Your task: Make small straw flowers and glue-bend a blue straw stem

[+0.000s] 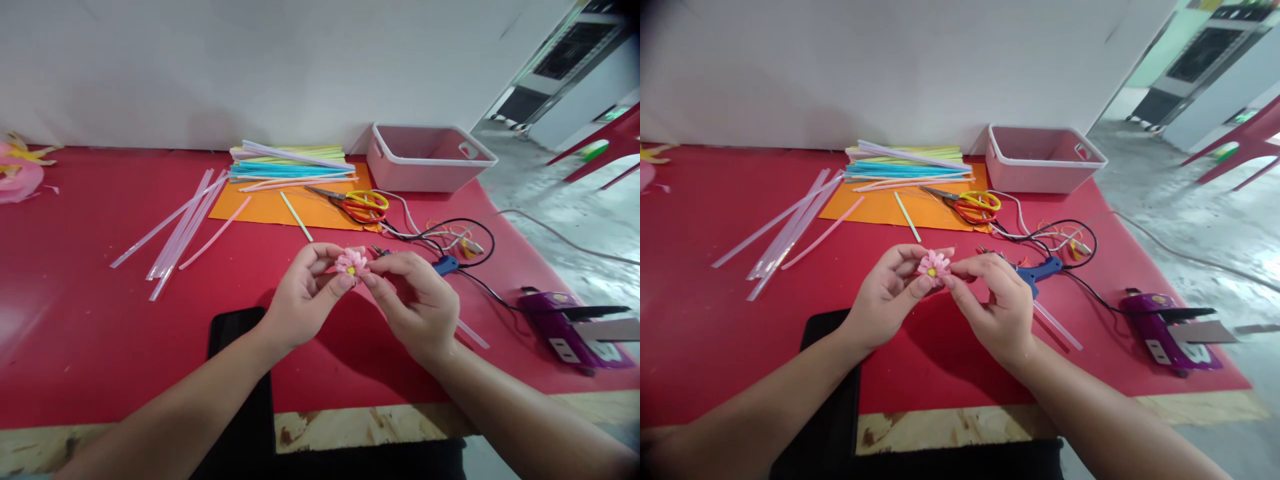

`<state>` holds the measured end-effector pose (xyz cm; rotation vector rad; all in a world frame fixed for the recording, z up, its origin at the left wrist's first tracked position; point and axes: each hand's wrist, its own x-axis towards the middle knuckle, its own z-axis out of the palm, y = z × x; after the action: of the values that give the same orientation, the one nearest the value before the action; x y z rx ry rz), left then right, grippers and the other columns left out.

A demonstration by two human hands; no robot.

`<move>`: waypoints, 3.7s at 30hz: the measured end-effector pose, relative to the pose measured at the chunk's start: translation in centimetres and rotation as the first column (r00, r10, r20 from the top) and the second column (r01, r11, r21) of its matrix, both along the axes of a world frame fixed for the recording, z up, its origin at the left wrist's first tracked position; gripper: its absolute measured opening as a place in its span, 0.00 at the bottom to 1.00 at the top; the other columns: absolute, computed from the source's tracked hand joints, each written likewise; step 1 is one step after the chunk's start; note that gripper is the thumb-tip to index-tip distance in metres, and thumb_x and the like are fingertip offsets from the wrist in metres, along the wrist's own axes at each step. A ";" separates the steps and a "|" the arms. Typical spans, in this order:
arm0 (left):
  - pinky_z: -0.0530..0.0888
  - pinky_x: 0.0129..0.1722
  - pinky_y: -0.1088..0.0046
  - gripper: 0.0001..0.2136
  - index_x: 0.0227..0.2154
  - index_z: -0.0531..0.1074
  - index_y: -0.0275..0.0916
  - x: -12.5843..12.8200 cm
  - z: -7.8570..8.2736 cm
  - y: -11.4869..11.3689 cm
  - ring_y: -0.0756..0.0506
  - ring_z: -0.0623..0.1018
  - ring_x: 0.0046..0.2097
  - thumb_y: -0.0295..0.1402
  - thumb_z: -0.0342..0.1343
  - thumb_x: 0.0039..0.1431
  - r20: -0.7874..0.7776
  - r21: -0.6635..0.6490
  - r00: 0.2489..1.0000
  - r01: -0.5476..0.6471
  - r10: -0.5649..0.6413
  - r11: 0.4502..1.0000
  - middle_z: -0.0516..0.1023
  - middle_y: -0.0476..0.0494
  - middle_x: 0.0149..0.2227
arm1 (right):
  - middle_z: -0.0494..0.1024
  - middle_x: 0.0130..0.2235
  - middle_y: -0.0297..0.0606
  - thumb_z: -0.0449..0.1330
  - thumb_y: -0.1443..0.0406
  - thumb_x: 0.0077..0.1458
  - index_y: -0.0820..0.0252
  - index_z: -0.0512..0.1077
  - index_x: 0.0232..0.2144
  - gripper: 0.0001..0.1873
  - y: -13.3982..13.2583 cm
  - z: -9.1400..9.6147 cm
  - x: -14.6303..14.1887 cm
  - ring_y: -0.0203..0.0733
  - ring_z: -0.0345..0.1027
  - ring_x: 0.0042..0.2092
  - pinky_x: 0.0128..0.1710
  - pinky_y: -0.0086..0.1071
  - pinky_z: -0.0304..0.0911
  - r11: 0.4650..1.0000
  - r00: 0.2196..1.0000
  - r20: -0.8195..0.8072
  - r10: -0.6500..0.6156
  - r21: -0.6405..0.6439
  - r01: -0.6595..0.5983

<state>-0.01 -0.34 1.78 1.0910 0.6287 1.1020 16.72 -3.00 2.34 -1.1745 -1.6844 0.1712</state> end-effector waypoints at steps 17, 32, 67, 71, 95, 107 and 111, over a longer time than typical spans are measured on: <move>0.76 0.55 0.67 0.16 0.52 0.72 0.39 -0.2 0.4 -0.2 0.43 0.79 0.56 0.25 0.57 0.61 0.049 -0.039 0.997 0.058 -0.056 0.998 0.79 0.38 0.56 | 0.80 0.34 0.36 0.64 0.66 0.59 0.55 0.79 0.34 0.03 0.3 -0.2 0.1 0.39 0.73 0.36 0.39 0.35 0.69 0.998 0.999 -0.035 0.000 -0.055 -0.002; 0.81 0.41 0.76 0.18 0.47 0.72 0.40 -0.6 0.2 0.5 0.47 0.83 0.43 0.31 0.68 0.55 0.004 0.049 0.997 -0.080 0.080 0.996 0.79 0.42 0.49 | 0.80 0.47 0.41 0.55 0.65 0.64 0.55 0.73 0.48 0.11 1.5 -1.7 0.4 0.42 0.74 0.48 0.49 0.36 0.69 0.947 0.976 -0.133 0.173 -0.249 -0.202; 0.74 0.52 0.47 0.31 0.65 0.60 0.28 -6.8 4.5 -2.5 0.26 0.67 0.61 0.35 0.51 0.59 -0.878 0.433 -0.123 0.210 0.463 0.877 0.66 0.25 0.64 | 0.69 0.22 0.34 0.49 0.67 0.60 0.55 0.62 0.22 0.14 3.3 -2.8 0.6 0.39 0.67 0.28 0.32 0.30 0.64 0.987 0.994 0.015 0.109 -0.125 -0.106; 0.75 0.48 0.48 0.34 0.67 0.59 0.30 -6.8 2.7 -6.2 0.26 0.68 0.58 0.32 0.52 0.56 -0.872 0.314 -0.321 0.209 0.368 0.926 0.66 0.26 0.64 | 0.69 0.22 0.35 0.50 0.67 0.61 0.55 0.63 0.22 0.14 3.3 -2.6 0.5 0.40 0.68 0.29 0.31 0.30 0.64 0.983 0.992 0.010 0.129 -0.132 -0.127; 0.77 0.36 0.56 0.15 0.49 0.70 0.33 -5.5 2.1 -6.0 0.29 0.69 0.52 0.31 0.49 0.60 -0.813 0.408 -0.388 0.153 0.435 0.900 0.69 0.28 0.54 | 0.74 0.25 0.35 0.51 0.69 0.62 0.58 0.69 0.29 0.10 3.0 -3.0 0.1 0.37 0.68 0.27 0.30 0.29 0.64 0.965 0.972 -0.015 0.236 -0.112 -0.236; 0.79 0.38 0.68 0.21 0.53 0.66 0.39 -3.0 4.1 -0.6 0.44 0.81 0.44 0.39 0.61 0.59 -0.237 -0.089 0.967 0.075 -0.095 0.993 0.77 0.33 0.53 | 0.81 0.33 0.40 0.51 0.71 0.62 0.59 0.74 0.37 0.11 2.4 -2.8 0.2 0.38 0.75 0.34 0.35 0.30 0.70 0.954 0.963 0.009 0.269 -0.141 -0.265; 0.80 0.36 0.73 0.19 0.46 0.71 0.37 -1.8 2.8 1.4 0.50 0.82 0.32 0.35 0.68 0.53 0.004 -0.284 0.999 0.040 -0.041 0.958 0.83 0.42 0.41 | 0.81 0.33 0.39 0.54 0.70 0.62 0.59 0.75 0.37 0.09 2.5 -2.2 0.6 0.38 0.74 0.33 0.36 0.31 0.70 0.961 0.972 0.035 0.231 -0.166 -0.223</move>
<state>-1.81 1.08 4.54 0.8526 0.7389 0.9412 17.36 -0.55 0.11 -1.1084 -1.8799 0.4288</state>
